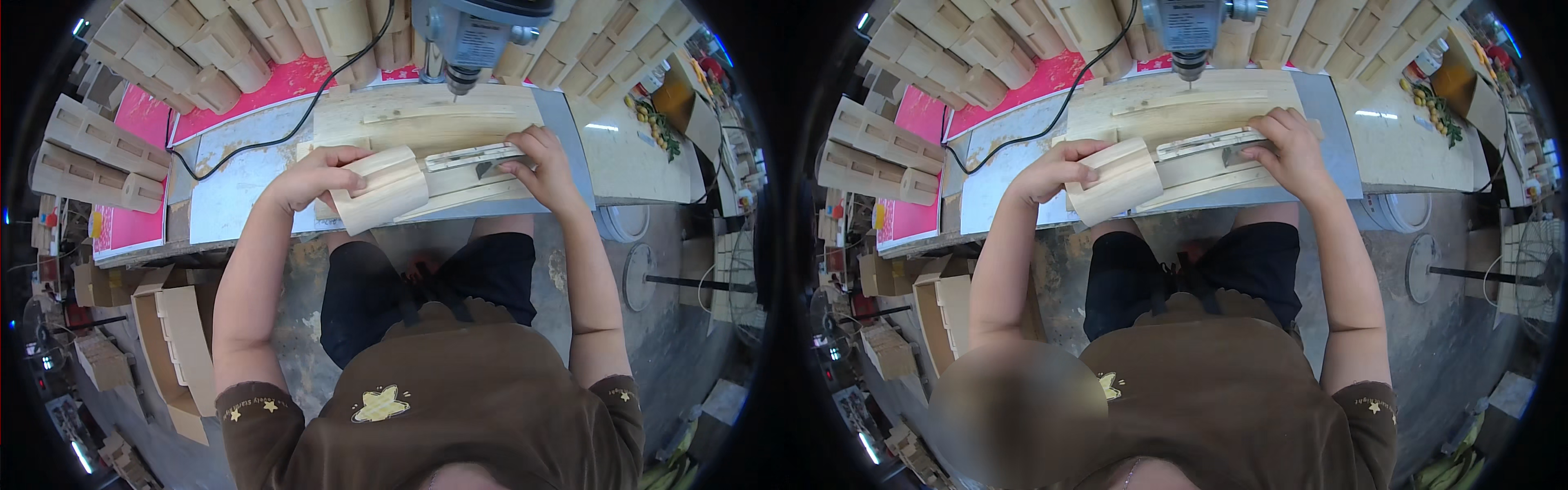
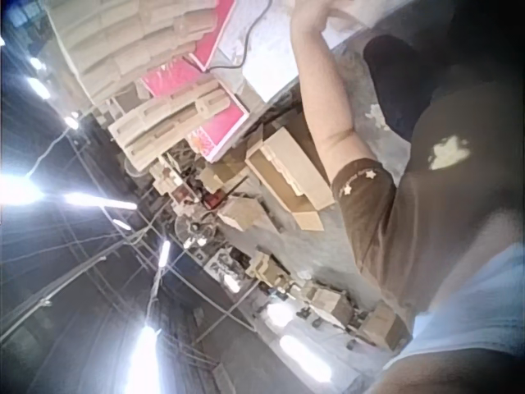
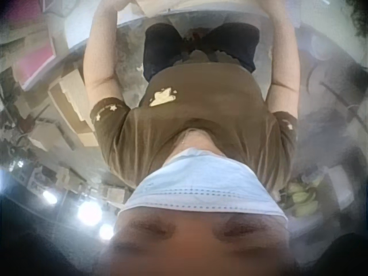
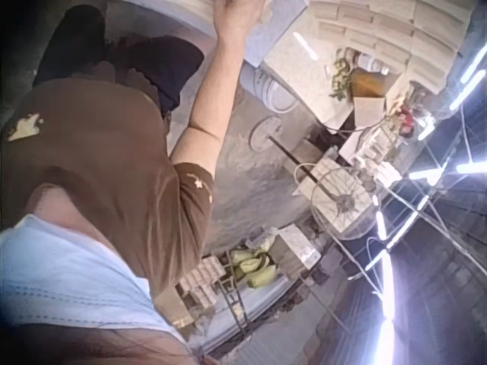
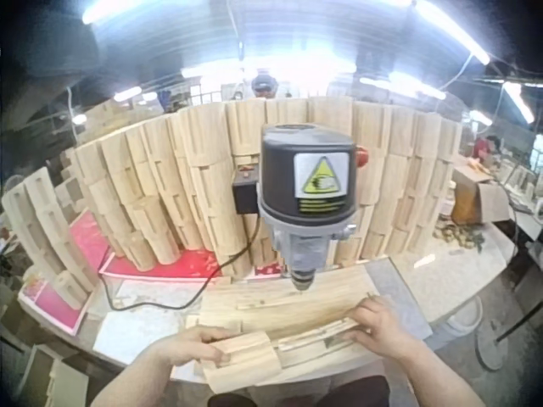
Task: Drilling holes into cylindrical wooden blocks using a drill press.
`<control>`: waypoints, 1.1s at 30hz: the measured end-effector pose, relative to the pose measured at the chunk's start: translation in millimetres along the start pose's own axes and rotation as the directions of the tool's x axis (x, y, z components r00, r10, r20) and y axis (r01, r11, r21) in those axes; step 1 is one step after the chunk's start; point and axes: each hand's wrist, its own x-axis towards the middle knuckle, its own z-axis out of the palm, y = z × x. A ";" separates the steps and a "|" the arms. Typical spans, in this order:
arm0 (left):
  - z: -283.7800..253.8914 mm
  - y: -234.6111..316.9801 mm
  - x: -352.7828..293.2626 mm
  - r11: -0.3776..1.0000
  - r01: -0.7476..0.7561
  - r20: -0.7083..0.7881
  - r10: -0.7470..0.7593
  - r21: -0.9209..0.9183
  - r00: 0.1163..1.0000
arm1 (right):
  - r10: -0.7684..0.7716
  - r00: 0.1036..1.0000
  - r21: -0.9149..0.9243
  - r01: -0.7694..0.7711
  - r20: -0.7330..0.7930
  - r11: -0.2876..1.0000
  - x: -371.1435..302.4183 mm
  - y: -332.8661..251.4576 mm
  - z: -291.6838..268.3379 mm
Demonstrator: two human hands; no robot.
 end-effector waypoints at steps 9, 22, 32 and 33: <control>11.1 0.5 7.8 0.999 0.002 -0.179 -0.010 -0.046 0.984 | -0.058 0.998 0.013 0.058 -0.031 0.998 -5.0 3.8 -3.5; 118.9 -38.1 42.3 0.874 -0.481 -0.751 0.274 -0.067 0.601 | -0.066 0.998 0.007 0.066 -0.001 0.998 -0.7 -15.7 3.4; 121.3 -68.5 52.1 0.778 -0.539 -0.769 0.548 0.323 0.329 | -0.038 0.984 0.126 0.061 -0.176 0.990 -15.5 -15.7 13.9; 129.3 -71.1 44.8 0.723 -0.496 -0.693 0.660 0.480 0.290 | -0.044 0.983 0.122 0.066 -0.178 0.990 -16.4 -15.4 15.7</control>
